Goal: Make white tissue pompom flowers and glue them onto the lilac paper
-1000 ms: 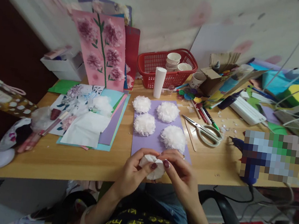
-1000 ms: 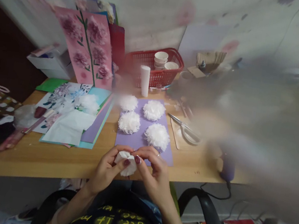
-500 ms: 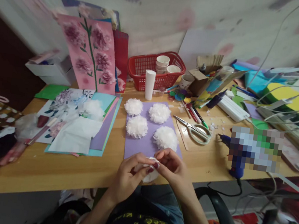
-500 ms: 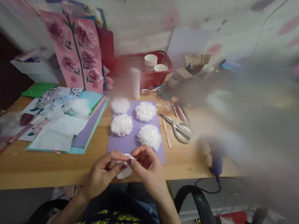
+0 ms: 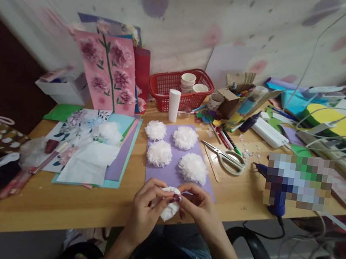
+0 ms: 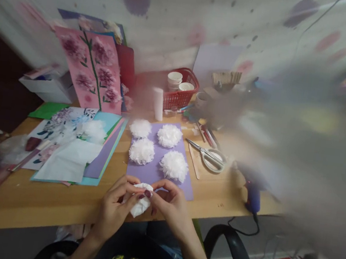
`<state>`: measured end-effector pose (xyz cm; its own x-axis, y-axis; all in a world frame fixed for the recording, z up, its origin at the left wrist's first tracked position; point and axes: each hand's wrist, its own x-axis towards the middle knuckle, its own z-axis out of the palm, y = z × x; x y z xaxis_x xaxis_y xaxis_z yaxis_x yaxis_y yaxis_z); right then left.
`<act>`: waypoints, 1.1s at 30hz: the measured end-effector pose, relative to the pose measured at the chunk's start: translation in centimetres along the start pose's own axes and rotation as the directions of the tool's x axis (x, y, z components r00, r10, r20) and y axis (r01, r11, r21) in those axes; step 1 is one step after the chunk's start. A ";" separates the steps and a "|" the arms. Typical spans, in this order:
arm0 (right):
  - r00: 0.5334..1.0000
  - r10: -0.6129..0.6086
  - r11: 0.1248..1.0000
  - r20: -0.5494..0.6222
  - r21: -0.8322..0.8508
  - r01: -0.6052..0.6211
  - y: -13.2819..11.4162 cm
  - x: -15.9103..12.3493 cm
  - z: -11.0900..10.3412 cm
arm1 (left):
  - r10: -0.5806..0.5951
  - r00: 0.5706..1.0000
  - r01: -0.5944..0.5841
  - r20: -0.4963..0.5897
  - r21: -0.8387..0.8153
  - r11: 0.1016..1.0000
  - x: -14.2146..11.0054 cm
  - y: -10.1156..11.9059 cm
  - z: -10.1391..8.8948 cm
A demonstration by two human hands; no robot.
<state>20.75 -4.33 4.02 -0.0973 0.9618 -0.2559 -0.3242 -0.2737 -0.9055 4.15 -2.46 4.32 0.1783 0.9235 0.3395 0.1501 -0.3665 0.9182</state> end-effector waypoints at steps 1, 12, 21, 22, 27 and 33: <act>1.000 0.000 1.000 0.006 0.005 0.000 0.1 0.1 0.2 | -0.022 1.000 0.022 -0.019 0.007 1.000 0.0 0.1 -0.2; 0.987 0.117 0.986 0.107 0.105 -0.128 1.1 1.7 3.2 | -0.441 0.897 0.420 -0.041 -0.238 0.876 -0.5 -0.5 -2.6; 0.992 0.123 0.990 -0.019 0.070 -0.121 1.6 2.5 2.2 | 0.147 0.879 0.319 -0.453 0.790 0.524 1.5 -4.1 -10.4; 0.992 0.127 0.990 -0.017 0.069 -0.125 1.5 2.4 2.1 | 0.116 0.889 0.344 -0.443 0.812 0.471 1.7 -4.6 -11.0; 0.994 0.087 0.994 -0.064 0.075 -0.082 0.9 1.2 2.2 | 0.097 0.844 0.409 -0.528 0.749 0.521 2.0 -5.0 -13.8; 0.990 0.073 0.993 -0.123 0.105 -0.060 1.3 0.9 0.8 | 0.102 0.640 0.330 -0.761 0.392 0.859 1.6 -1.4 -14.4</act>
<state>19.51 -3.85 2.87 -0.0046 0.9327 -0.3607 -0.4151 -0.3299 -0.8478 -9.83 1.17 6.50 -0.6109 0.6399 0.4661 0.5691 -0.0543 0.8205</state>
